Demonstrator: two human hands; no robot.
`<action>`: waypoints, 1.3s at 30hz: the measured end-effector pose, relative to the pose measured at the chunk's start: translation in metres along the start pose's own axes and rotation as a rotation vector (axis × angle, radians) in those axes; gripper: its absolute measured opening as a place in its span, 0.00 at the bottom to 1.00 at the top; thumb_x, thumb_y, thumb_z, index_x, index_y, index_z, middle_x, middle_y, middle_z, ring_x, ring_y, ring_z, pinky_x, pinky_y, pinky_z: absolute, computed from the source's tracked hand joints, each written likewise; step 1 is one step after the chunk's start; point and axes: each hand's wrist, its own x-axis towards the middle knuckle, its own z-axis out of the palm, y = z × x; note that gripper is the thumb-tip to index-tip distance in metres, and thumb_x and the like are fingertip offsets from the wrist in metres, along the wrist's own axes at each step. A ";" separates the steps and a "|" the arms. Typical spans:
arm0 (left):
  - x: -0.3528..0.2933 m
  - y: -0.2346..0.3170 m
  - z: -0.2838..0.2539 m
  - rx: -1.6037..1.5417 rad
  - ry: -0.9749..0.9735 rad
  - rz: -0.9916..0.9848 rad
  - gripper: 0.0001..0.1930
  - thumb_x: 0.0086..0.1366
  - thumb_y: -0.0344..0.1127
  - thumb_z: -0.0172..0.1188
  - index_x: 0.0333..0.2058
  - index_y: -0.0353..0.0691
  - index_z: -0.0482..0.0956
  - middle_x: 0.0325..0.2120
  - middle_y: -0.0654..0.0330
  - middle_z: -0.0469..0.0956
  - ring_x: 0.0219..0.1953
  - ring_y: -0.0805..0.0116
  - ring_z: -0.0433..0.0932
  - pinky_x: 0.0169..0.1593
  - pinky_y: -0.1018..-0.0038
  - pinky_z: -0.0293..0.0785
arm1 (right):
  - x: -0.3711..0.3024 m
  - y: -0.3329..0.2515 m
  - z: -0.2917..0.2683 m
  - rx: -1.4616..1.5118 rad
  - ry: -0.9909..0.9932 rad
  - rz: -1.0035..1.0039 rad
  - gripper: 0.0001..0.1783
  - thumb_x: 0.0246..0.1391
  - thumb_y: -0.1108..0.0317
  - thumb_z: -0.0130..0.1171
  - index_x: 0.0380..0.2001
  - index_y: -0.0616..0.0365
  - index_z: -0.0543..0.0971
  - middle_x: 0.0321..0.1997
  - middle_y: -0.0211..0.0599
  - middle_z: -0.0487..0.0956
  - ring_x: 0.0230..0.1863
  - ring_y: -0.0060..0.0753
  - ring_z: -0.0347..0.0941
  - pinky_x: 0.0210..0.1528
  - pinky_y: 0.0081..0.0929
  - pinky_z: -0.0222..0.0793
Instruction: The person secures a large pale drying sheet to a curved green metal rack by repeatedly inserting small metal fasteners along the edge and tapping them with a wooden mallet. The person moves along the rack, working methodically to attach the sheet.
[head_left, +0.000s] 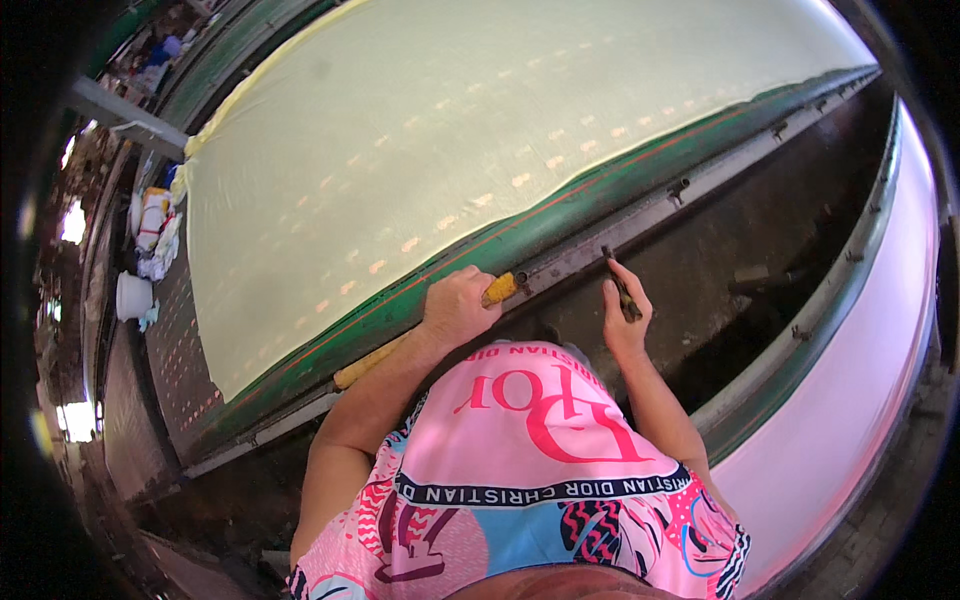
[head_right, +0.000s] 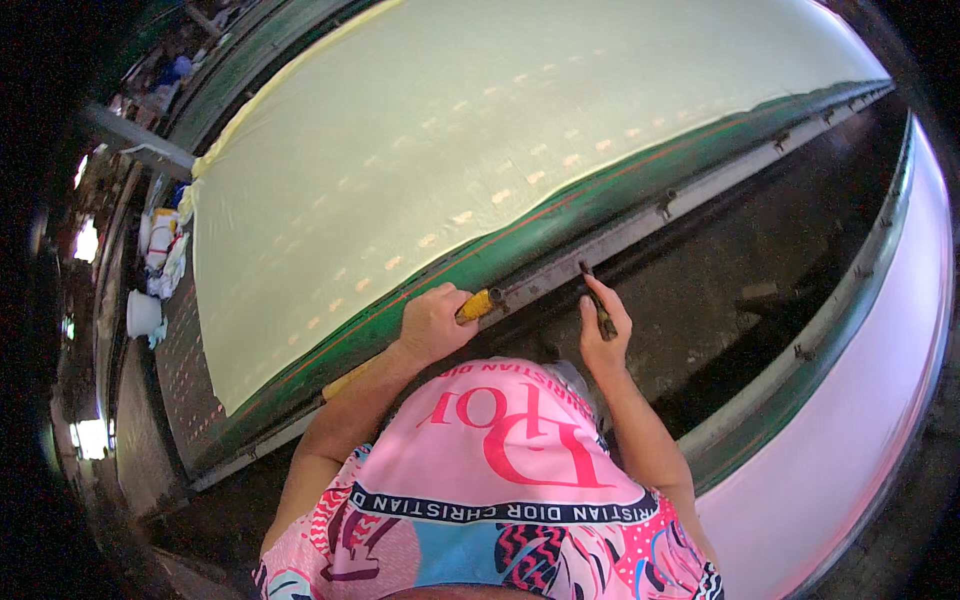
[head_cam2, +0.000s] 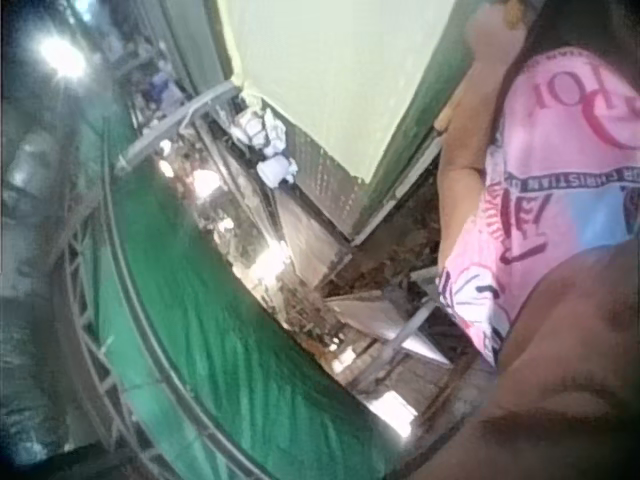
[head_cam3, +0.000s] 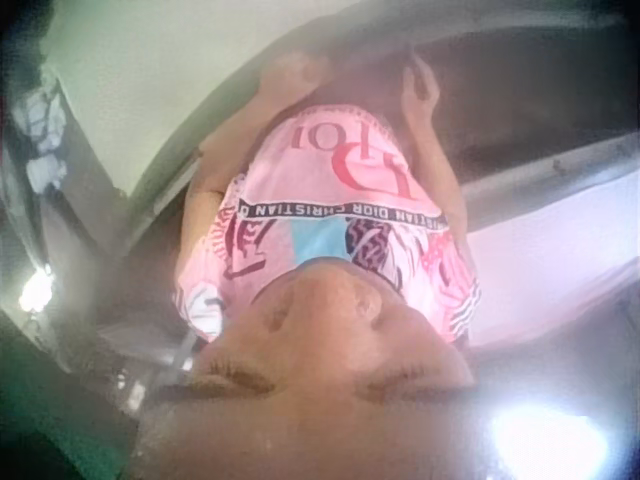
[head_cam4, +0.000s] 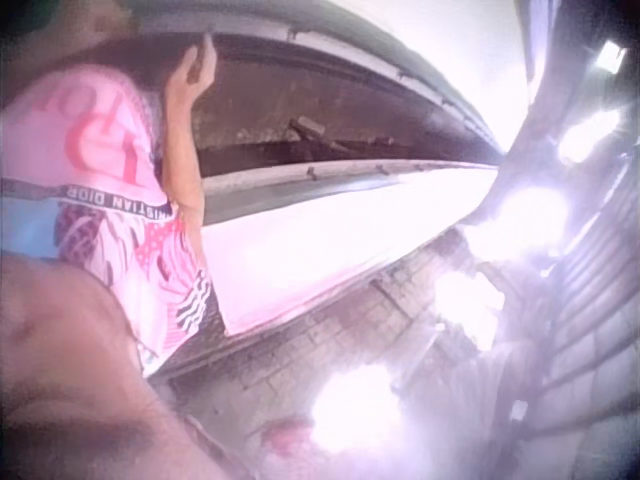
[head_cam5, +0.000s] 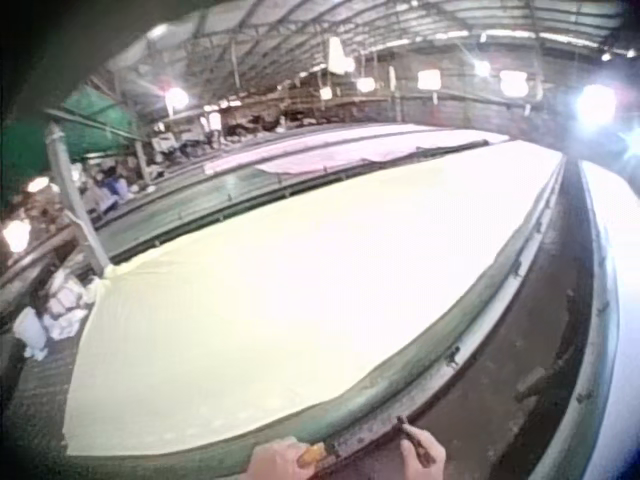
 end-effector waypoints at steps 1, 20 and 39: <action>-0.003 0.001 -0.006 -0.018 0.023 0.011 0.14 0.55 0.41 0.78 0.37 0.41 0.88 0.34 0.52 0.82 0.40 0.45 0.86 0.42 0.52 0.84 | 0.000 -0.017 0.004 0.045 -0.025 0.081 0.15 0.72 0.75 0.62 0.59 0.63 0.85 0.47 0.34 0.85 0.46 0.25 0.80 0.51 0.25 0.74; -0.037 -0.025 -0.022 -0.092 -0.045 0.002 0.17 0.56 0.40 0.78 0.42 0.42 0.90 0.37 0.55 0.81 0.41 0.49 0.85 0.45 0.55 0.84 | -0.027 -0.095 0.064 0.159 -0.488 0.269 0.12 0.70 0.79 0.62 0.51 0.62 0.89 0.42 0.35 0.87 0.41 0.25 0.81 0.44 0.26 0.76; -0.035 -0.024 -0.036 -0.209 -0.045 -0.002 0.15 0.55 0.37 0.78 0.42 0.42 0.91 0.32 0.53 0.81 0.37 0.48 0.84 0.42 0.56 0.82 | -0.036 -0.096 0.061 -0.055 -0.225 0.001 0.08 0.68 0.79 0.63 0.47 0.63 0.87 0.41 0.45 0.83 0.42 0.42 0.81 0.47 0.36 0.75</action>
